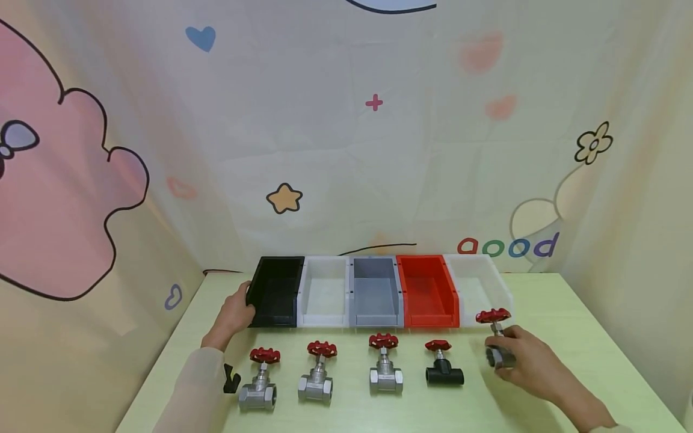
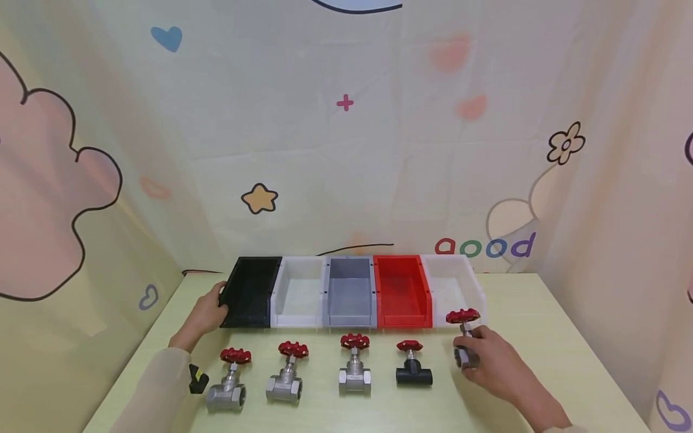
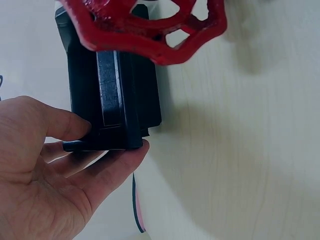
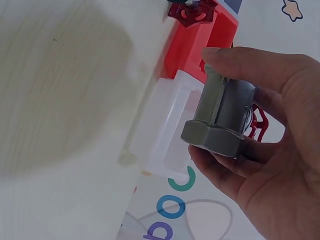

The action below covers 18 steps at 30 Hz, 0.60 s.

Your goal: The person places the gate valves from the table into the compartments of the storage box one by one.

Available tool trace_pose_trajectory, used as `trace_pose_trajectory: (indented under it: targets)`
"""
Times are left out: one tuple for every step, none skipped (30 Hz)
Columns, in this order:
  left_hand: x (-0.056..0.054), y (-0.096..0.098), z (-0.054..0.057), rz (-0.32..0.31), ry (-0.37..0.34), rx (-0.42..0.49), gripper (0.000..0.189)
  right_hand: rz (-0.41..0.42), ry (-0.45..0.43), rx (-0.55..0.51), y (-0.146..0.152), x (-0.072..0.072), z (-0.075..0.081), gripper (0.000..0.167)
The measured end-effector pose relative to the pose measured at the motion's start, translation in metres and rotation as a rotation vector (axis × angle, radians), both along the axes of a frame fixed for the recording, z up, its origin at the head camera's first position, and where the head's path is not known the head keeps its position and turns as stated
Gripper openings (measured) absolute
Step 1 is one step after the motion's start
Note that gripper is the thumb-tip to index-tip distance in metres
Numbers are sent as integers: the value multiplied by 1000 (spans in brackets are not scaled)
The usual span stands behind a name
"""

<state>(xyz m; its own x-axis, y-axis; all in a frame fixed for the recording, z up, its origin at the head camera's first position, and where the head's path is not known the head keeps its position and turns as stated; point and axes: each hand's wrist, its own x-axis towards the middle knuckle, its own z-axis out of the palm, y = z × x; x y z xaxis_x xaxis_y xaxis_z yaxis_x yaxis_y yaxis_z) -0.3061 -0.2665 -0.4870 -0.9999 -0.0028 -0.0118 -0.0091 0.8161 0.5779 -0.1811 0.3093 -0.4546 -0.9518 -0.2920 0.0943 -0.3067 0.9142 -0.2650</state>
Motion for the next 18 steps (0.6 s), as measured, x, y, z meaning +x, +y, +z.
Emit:
trace_pose_trajectory:
  targets:
    - [0, 0, 0, -1, 0, 1, 65, -4, -6, 2, 0, -1, 1, 49]
    - [0, 0, 0, -3, -2, 4, 65, -5, -8, 4, 0, -1, 3, 49]
    - [0, -1, -1, -2, -5, 7, 65, -10, -8, 7, 0, -2, 4, 49]
    - [-1, -1, -1, -4, -8, 10, 66, -9, -7, 10, 0, -3, 5, 49]
    - [0, -1, -1, -3, -5, 11, 65, -5, 6, 9, 0, -3, 6, 48]
    - [0, -1, -1, -3, -5, 13, 65, 1, 18, 9, 0, -4, 7, 48]
    - [0, 0, 0, -1, -5, 16, 65, 5, 36, 8, 1, -4, 8, 48]
    - [0, 0, 0, -1, -7, 17, 65, 10, 52, 9, 1, -5, 8, 47]
    - [1, 0, 0, 0, -8, 18, 65, 14, 62, 9, 1, -6, 9, 47]
    - [1, 1, 0, 0, -9, 19, 65, 17, 72, 8, 1, -6, 10, 47]
    - [1, 1, 1, 1, -10, 20, 65, 21, 81, 7, 1, -7, 11, 47]
    - [1, 1, 1, 1, -8, 20, 65, 21, 87, 6, 1, -8, 11, 48]
    - [2, 1, 1, 2, -7, 18, 65, 21, 89, 5, 1, -8, 12, 48]
    - [2, 1, 1, 3, -9, 19, 65, 22, 88, 5, 2, -9, 12, 48]
    - [2, 1, 1, 4, -10, 19, 65, 22, 91, 2, 2, -10, 12, 47]
    - [2, 1, 1, 5, -11, 19, 65, 23, 92, 0, 2, -11, 13, 48]
    - [2, 2, 1, 3, -8, 18, 65, 25, 93, -1, 2, -12, 13, 47]
    - [3, 2, 1, 4, -10, 18, 65, 24, 95, -3, 2, -13, 14, 47]
